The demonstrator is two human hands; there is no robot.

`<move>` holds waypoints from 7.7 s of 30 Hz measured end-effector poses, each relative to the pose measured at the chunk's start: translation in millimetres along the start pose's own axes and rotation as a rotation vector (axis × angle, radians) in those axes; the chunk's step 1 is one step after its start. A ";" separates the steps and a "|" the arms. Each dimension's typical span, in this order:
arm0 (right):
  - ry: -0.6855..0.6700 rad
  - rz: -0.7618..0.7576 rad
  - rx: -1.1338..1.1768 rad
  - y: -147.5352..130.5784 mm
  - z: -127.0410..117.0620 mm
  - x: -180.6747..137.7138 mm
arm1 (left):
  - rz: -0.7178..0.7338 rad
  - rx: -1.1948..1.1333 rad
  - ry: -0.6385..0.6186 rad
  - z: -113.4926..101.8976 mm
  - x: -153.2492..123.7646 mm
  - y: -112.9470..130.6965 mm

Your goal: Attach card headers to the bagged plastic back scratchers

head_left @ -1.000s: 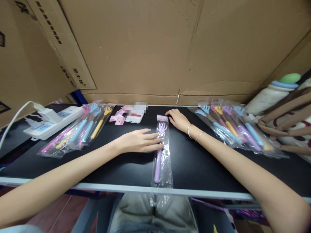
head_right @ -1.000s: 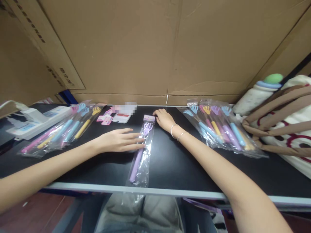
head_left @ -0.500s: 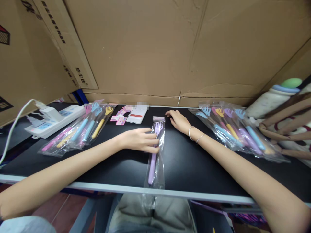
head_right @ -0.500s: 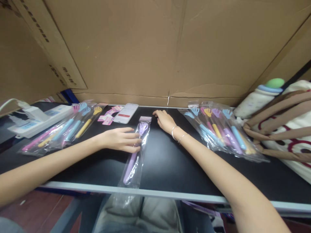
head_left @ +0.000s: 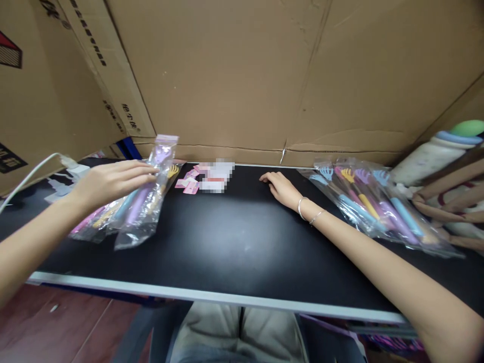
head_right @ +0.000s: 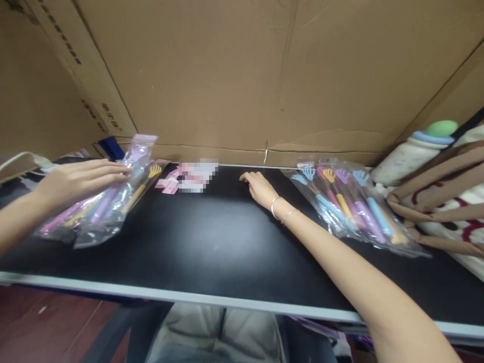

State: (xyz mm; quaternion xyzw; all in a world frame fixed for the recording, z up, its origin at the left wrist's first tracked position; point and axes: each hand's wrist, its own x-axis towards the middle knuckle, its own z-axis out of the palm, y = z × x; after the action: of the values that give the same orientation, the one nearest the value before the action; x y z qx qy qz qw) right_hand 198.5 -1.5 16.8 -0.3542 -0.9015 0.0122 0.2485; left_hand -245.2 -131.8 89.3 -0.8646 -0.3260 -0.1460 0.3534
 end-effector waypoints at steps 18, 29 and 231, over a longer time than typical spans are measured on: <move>-0.034 0.038 -0.052 -6.9 -4.2 -1.1 | -0.255 -0.204 -0.278 27.5 -73.0 -53.8; -0.060 0.038 -0.095 -8.5 -3.8 -0.2 | -0.019 0.142 -0.021 33.0 42.4 4.8; 0.050 0.012 0.368 -18.9 -4.5 -0.5 | -0.402 -0.740 -0.176 136.6 189.3 137.4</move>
State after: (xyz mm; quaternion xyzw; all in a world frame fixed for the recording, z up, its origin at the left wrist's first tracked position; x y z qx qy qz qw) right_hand 188.9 -16.7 24.2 -0.3080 -0.8755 0.1697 0.3314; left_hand -9.5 -22.1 13.2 -0.8616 -0.4424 -0.2448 -0.0453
